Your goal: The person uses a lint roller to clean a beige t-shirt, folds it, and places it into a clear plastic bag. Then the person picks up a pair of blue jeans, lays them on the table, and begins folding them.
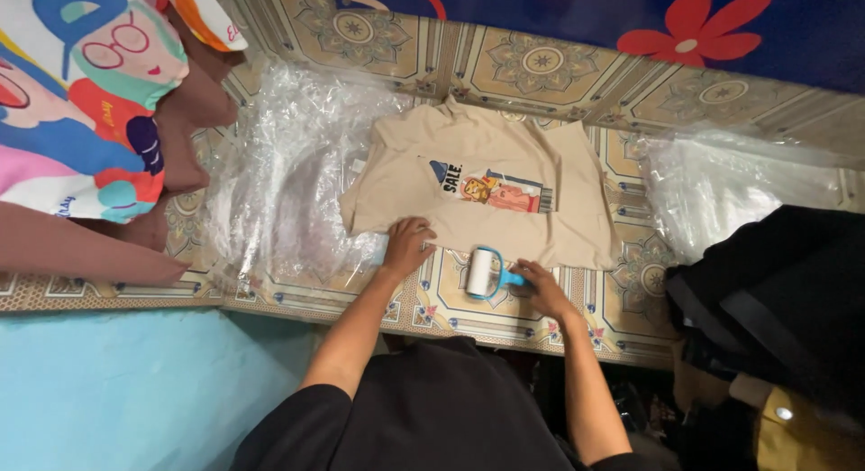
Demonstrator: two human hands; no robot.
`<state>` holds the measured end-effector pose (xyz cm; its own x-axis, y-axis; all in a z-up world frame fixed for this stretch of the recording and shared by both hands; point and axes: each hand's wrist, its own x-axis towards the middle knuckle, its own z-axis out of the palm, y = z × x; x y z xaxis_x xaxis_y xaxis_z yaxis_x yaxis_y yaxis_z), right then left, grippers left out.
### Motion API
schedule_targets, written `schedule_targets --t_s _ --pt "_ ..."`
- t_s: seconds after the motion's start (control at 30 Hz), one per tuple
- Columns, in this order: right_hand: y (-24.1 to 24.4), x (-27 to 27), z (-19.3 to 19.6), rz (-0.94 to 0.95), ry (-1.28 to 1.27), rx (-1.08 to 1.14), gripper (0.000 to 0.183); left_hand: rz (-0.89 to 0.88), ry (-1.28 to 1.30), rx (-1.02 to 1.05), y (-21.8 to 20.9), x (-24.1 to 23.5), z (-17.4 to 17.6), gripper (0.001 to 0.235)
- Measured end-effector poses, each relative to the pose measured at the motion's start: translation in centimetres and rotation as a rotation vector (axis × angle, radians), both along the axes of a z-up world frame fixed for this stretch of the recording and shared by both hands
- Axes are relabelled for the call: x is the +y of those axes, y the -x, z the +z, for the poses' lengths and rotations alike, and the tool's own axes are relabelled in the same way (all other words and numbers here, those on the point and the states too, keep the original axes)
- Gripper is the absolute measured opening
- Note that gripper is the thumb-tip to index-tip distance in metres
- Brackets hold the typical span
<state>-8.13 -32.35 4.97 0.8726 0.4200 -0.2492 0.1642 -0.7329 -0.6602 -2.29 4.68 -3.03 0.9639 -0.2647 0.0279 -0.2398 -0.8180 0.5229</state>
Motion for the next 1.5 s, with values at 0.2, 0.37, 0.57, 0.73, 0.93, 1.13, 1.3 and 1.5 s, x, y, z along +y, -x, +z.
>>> schedule_targets --t_s 0.2,0.37,0.57,0.73,0.93,1.13,1.3,1.5 --pt "-1.6 -1.4 -3.9 -0.273 0.267 -0.147 0.067 -0.018 0.020 0.070 -0.3 0.4 2.0 0.034" --pt "-2.3 -2.2 -6.3 -0.297 0.239 -0.096 0.068 0.014 -0.004 0.097 -0.4 0.3 2.2 0.029" --pt "-1.5 -1.7 -1.3 -0.287 0.178 -0.149 0.076 0.062 -0.071 0.112 -0.9 -0.7 2.1 0.028" --pt "-1.6 -1.1 -0.1 -0.313 0.106 -0.302 0.063 0.161 -0.017 0.072 -2.1 -0.9 0.7 0.017" --pt "-3.9 -3.3 -5.5 -0.444 0.252 -0.293 0.050 0.260 0.016 -0.094 -3.0 -1.0 6.8 0.019" --pt "-3.9 -1.4 1.1 -0.560 -0.037 -0.458 0.029 0.276 0.178 -0.352 -3.5 -1.6 12.2 0.026" --pt "-2.6 -3.4 1.5 -0.533 -0.068 -0.430 0.021 0.123 0.090 -0.476 -2.3 0.4 10.3 0.018" --pt "-1.0 -3.8 6.2 -0.406 0.212 0.088 0.040 0.055 -0.007 -0.272 1.1 2.5 3.7 0.008"
